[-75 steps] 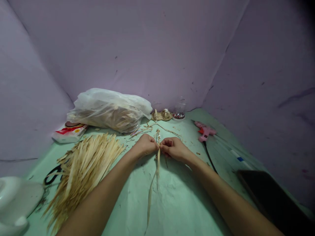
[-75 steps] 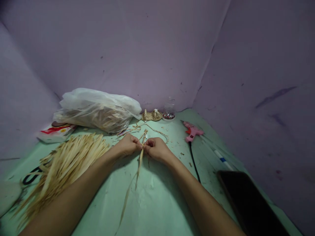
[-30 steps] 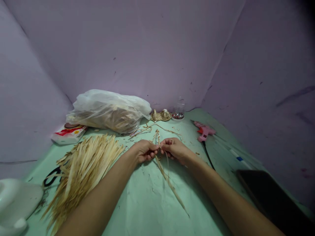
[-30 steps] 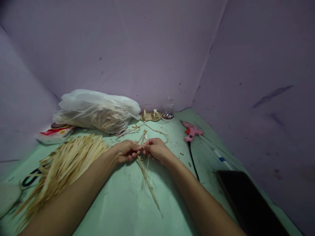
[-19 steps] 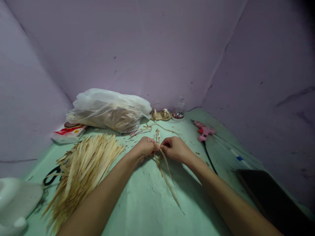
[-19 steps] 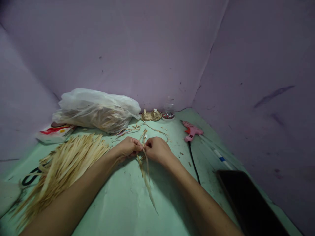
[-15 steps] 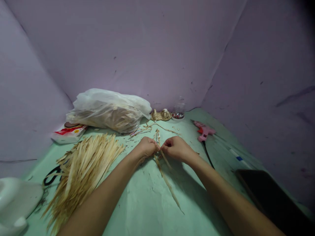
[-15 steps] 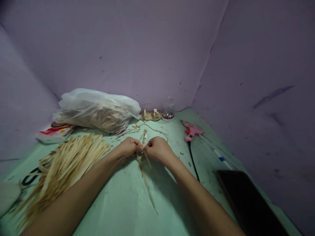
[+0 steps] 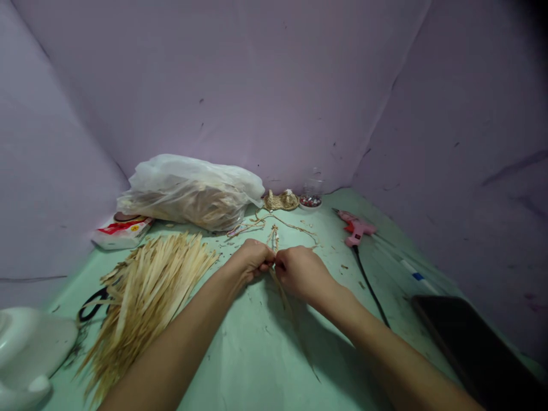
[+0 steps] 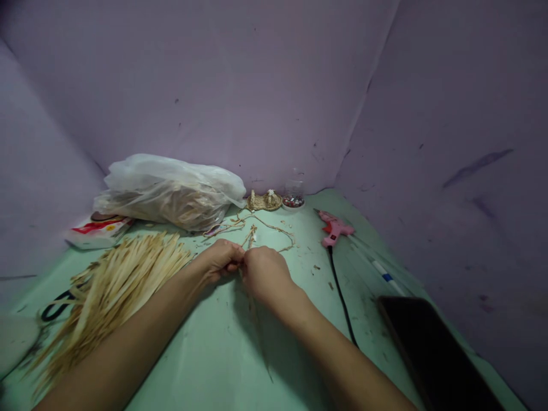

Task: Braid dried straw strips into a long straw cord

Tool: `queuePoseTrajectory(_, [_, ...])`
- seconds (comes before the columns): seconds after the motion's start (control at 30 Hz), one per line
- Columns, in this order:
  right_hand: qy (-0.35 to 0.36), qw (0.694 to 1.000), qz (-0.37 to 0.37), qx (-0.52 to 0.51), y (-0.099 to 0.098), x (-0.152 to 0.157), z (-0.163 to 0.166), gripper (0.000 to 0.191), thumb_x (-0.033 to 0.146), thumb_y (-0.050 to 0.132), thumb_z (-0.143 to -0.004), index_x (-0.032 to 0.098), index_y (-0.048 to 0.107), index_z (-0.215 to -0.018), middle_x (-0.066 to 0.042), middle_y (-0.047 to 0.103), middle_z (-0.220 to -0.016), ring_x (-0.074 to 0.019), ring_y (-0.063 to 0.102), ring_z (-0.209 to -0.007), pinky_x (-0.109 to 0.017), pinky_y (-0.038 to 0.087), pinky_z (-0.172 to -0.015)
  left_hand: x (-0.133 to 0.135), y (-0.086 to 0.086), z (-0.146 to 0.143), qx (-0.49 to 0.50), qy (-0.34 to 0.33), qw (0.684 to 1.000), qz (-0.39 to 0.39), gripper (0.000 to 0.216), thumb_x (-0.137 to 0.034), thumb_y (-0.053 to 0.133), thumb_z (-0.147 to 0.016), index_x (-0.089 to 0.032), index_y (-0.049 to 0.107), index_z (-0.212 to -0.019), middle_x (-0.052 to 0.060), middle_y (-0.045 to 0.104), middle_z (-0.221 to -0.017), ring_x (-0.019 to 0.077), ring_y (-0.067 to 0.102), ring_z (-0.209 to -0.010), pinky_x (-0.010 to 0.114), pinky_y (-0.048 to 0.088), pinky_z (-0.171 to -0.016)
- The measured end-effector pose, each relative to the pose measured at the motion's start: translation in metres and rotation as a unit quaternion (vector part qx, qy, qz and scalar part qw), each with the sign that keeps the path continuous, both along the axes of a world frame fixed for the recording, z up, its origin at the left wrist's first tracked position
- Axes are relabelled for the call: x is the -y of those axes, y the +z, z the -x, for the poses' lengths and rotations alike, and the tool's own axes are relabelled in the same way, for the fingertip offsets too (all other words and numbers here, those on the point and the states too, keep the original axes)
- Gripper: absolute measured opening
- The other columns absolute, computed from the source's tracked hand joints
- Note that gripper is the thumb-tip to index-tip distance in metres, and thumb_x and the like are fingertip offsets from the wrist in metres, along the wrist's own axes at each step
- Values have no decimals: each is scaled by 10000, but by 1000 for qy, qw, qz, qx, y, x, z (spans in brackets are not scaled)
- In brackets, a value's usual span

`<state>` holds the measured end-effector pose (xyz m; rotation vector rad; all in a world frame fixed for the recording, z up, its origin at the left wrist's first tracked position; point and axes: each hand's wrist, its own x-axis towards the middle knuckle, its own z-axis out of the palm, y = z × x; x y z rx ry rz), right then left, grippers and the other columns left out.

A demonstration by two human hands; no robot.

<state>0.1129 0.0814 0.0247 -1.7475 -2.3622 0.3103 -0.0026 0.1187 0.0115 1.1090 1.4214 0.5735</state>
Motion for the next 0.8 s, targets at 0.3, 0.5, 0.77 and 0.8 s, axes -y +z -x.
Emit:
queuePoseTrajectory(0.3, [-147, 952, 148, -224, 34, -20, -52, 78, 207, 595, -650, 147, 642, -637, -26, 590, -475, -89, 460, -319, -202, 283, -341, -5, 1, 9, 34, -53, 998, -14, 49, -146, 532, -504, -121, 491, -513, -36, 399, -407, 32, 298, -318, 178, 107, -335])
queuePoseTrajectory(0.5, [-203, 814, 266, -476, 17, -23, -19, 139, 77, 539, -684, 124, 574, -809, -8, 568, -511, -131, 556, -394, -235, 446, -388, -4, 1, 8, 13, -58, 998, -32, 39, -139, 520, -509, -112, 519, -536, -29, 421, -409, 39, 314, -318, 177, 141, -335])
queuePoseTrajectory(0.77, [-181, 772, 326, -515, -10, -26, -5, 148, 50, 517, -678, 132, 505, -555, 20, 528, -417, -75, 495, -342, -178, 439, -346, -6, -2, 7, -6, -70, 996, -50, 47, -91, 492, -501, -123, 516, -525, -34, 411, -378, 57, 316, -325, 194, 182, -351])
queuePoseTrajectory(0.8, [-178, 776, 321, -514, -12, -27, -7, 154, 48, 517, -672, 134, 498, -546, 22, 527, -412, -74, 494, -340, -172, 432, -339, -6, -3, 7, -21, -73, 995, -58, 50, -83, 489, -499, -123, 515, -513, -34, 405, -367, 61, 320, -326, 198, 192, -356])
